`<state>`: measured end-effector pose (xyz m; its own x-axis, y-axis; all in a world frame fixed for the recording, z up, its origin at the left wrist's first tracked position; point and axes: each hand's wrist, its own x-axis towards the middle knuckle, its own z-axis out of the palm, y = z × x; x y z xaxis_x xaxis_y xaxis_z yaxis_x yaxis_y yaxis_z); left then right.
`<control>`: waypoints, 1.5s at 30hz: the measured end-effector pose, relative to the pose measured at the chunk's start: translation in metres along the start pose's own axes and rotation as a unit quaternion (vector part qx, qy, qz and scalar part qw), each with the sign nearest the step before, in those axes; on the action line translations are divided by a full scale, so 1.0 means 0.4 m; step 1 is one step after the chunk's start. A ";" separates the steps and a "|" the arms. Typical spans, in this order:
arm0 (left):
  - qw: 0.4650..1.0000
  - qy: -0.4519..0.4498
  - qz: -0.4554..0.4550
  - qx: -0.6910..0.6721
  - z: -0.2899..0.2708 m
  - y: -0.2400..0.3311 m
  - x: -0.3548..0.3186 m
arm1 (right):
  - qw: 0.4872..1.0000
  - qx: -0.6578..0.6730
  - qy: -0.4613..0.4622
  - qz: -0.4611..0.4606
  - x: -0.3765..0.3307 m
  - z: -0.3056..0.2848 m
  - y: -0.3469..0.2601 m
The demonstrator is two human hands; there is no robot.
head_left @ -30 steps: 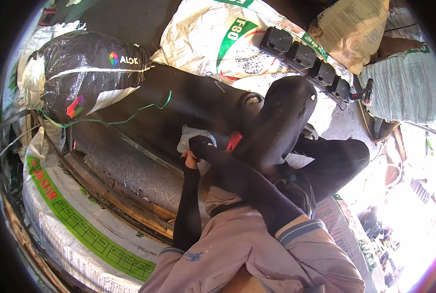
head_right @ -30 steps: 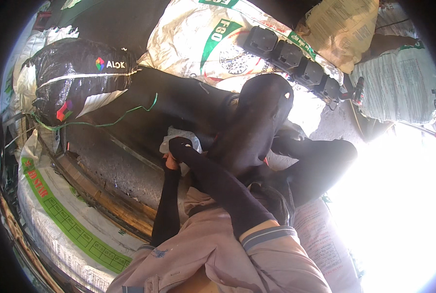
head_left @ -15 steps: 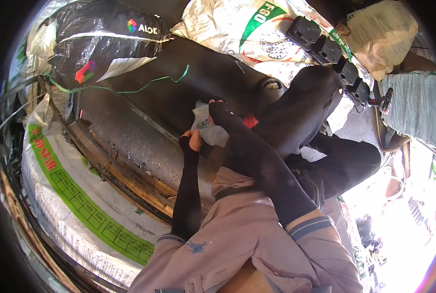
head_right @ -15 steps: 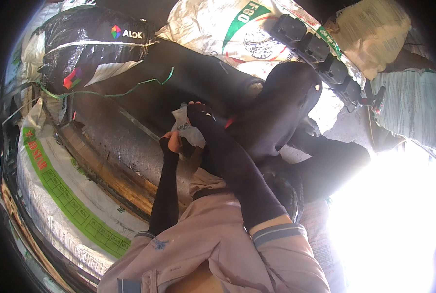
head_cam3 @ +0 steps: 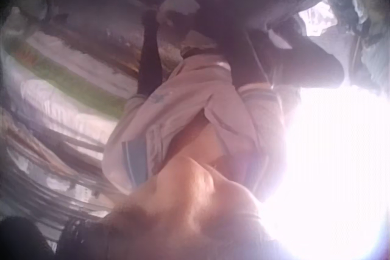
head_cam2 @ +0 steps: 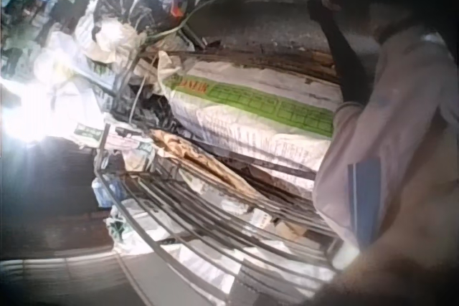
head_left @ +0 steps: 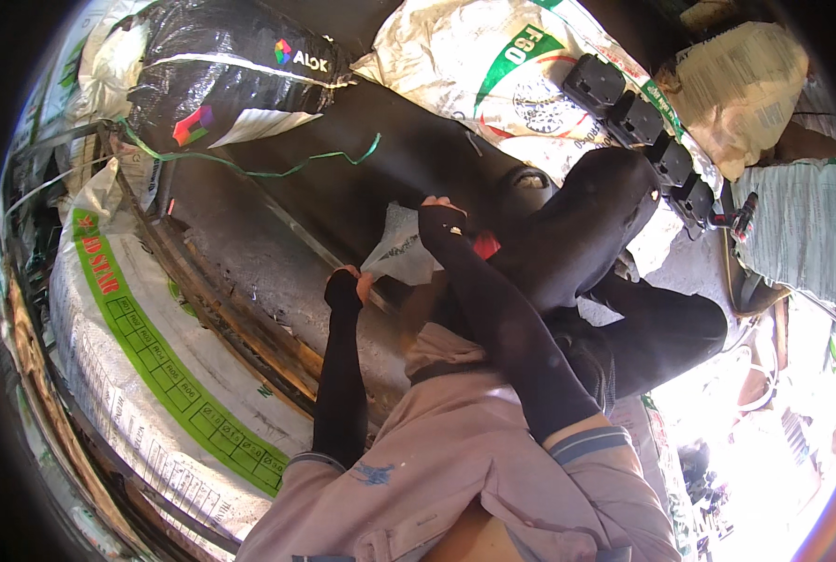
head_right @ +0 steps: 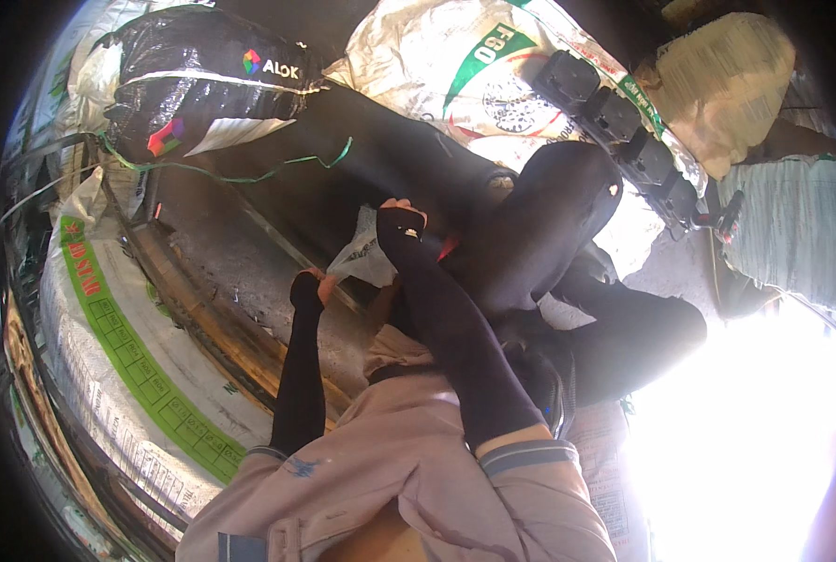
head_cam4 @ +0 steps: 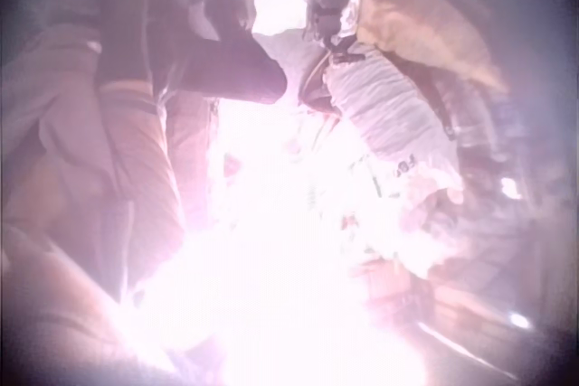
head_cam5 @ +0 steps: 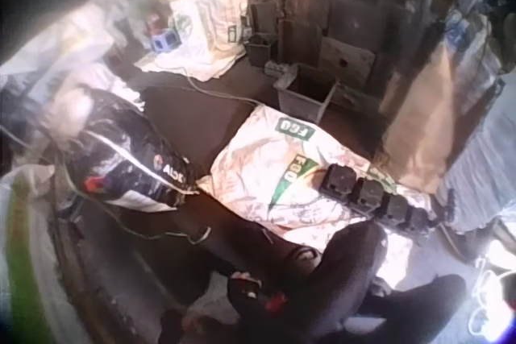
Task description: The person sits on the floor and uses a cordless drill to make holes in small black plastic parts. They handle each part one at a time, drill multiple holes, and place the finished parts on a nearby sack.
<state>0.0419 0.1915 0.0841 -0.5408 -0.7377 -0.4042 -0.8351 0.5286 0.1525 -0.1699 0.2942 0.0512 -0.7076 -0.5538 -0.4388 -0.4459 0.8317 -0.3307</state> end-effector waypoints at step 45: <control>0.863 -0.431 -0.020 -0.263 0.469 0.045 0.321 | 0.892 0.356 0.237 0.145 -0.383 -0.693 0.685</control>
<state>-0.0236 0.1850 -0.1342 -0.4240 -0.0437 -0.9046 -0.9041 0.0789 0.4199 -0.3357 0.6178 0.2595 -0.9644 -0.0992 -0.2450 0.1360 0.6089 -0.7815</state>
